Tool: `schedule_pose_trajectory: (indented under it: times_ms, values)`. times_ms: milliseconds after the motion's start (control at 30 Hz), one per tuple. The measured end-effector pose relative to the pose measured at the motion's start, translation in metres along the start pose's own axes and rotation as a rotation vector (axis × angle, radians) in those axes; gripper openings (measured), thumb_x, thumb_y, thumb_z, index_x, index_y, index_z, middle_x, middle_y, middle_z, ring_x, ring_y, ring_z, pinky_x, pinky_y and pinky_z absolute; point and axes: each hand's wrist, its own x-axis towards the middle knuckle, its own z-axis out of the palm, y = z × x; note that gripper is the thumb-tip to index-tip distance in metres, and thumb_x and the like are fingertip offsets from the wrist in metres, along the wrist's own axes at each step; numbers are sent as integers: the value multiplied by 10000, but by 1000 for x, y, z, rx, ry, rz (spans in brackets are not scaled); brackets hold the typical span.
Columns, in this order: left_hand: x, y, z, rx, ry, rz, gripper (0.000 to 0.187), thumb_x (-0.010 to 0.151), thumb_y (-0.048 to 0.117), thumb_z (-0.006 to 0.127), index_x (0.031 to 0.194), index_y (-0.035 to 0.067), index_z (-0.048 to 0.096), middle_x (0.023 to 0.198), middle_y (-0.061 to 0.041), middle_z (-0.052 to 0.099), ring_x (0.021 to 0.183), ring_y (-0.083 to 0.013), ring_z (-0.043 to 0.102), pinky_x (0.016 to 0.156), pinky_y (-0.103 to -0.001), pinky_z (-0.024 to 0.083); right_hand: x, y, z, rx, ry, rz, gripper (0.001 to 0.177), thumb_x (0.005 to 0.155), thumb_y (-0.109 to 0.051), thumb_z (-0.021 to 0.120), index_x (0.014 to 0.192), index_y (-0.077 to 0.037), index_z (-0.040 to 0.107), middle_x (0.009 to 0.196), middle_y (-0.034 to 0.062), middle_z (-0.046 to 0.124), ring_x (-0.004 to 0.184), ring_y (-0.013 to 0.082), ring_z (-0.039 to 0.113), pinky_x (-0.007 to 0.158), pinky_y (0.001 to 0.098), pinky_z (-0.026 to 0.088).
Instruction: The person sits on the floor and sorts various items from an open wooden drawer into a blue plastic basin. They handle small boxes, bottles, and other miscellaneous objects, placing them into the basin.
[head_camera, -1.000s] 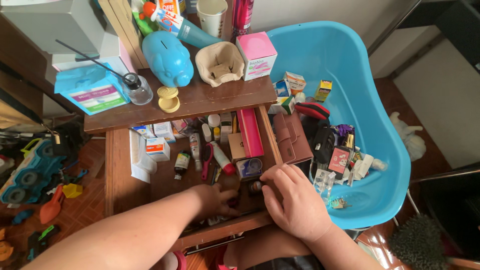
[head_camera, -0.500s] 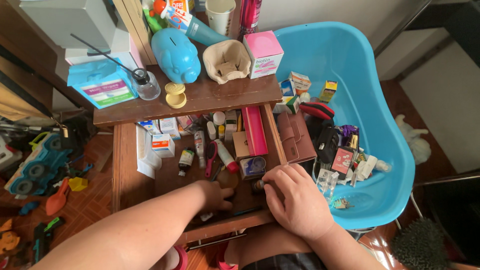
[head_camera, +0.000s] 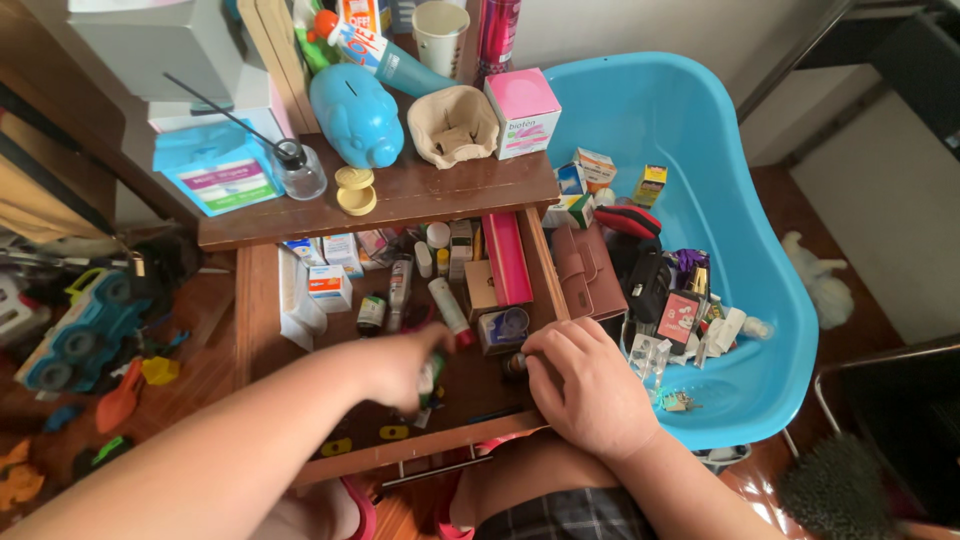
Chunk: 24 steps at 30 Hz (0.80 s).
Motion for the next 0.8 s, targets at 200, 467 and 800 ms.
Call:
schedule_pose_trajectory:
  times_ms: [200,467,800]
  values:
    - [-46,-19,-23,-824,121,190,980,614,-52,818,1447,215,375,1113,-99,566,1006,-201,622,833,-368,561,12,-6,-3,60,-18,44,213,812,-92,737,1016,-72,681,1037,120,703,1013,340,638,911,415,508]
    - [-77,-15,-34,-1358,45,524,929,635,-101,764,1419,212,378,1266,-23,558,1115,-182,593,917,-443,587,48,-14,47,1532,-415,628,503,963,-104,556,1454,-119,449,1404,67,561,1135,236,624,918,398,567]
    - [-58,-46,0,-1911,449,510,672,706,-89,719,1276,241,584,1179,-54,683,987,-199,693,886,-430,581,36,4,51,1955,-271,723,429,992,-164,456,1407,-57,482,1318,181,609,1139,388,654,965,455,578]
